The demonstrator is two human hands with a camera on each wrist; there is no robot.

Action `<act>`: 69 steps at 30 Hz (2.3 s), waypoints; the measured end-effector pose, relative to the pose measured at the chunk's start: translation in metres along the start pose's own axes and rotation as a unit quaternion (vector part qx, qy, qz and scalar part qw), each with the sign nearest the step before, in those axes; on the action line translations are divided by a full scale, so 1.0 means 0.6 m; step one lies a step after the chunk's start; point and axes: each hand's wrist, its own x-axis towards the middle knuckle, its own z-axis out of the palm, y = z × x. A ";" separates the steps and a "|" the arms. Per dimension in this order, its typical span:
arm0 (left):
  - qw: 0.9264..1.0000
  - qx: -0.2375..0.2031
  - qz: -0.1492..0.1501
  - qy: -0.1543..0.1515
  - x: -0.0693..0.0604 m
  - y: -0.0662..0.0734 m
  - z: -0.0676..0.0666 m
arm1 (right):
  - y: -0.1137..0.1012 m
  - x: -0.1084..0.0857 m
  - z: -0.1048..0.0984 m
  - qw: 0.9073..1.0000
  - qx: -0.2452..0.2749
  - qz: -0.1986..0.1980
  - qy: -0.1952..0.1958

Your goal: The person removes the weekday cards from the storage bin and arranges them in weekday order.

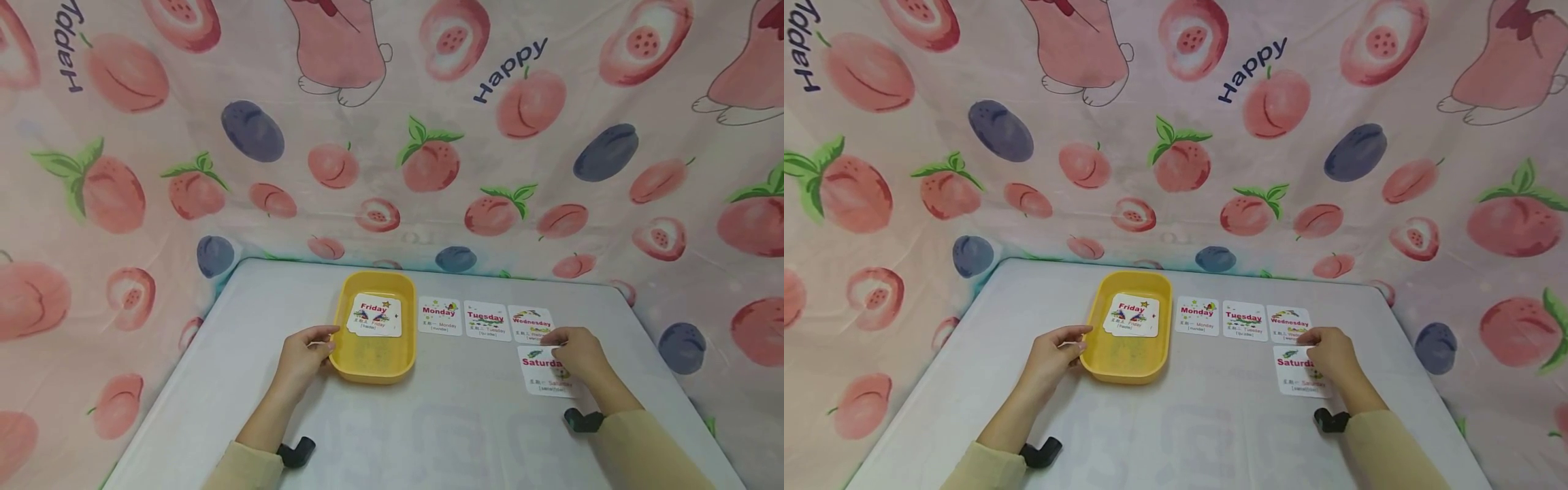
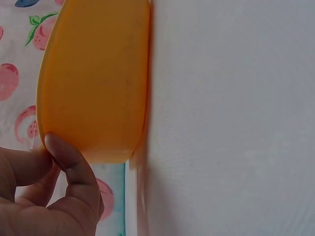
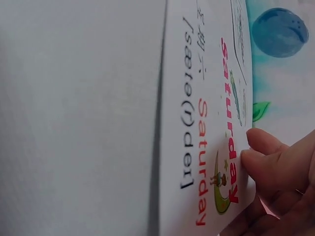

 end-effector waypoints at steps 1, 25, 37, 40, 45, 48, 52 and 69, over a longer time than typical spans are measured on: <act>1.000 0.000 0.000 0.000 0.000 0.000 0.000 | 0.001 0.001 0.001 1.000 0.002 -0.002 0.002; 1.000 0.012 -0.002 0.001 0.000 0.002 -0.001 | 0.006 0.010 0.014 0.999 -0.028 -0.002 0.028; 1.000 0.011 0.000 0.000 0.000 0.000 -0.001 | 0.000 0.006 0.013 0.999 -0.032 0.004 0.037; 1.000 0.008 -0.005 -0.001 -0.002 0.001 -0.001 | -0.003 0.005 0.012 0.999 -0.028 0.005 0.038; 1.000 0.006 -0.006 0.000 -0.001 0.001 -0.001 | -0.010 0.003 0.010 0.999 -0.024 -0.004 0.041; 1.000 0.006 -0.006 0.000 -0.001 0.001 -0.001 | -0.016 0.003 0.009 0.999 -0.029 -0.015 0.043; 1.000 0.006 -0.005 0.000 0.001 -0.001 -0.001 | -0.028 0.006 0.010 0.998 -0.029 -0.024 0.040; 1.000 0.006 -0.002 0.002 0.000 0.000 0.000 | -0.095 0.013 0.052 0.996 -0.022 -0.081 0.016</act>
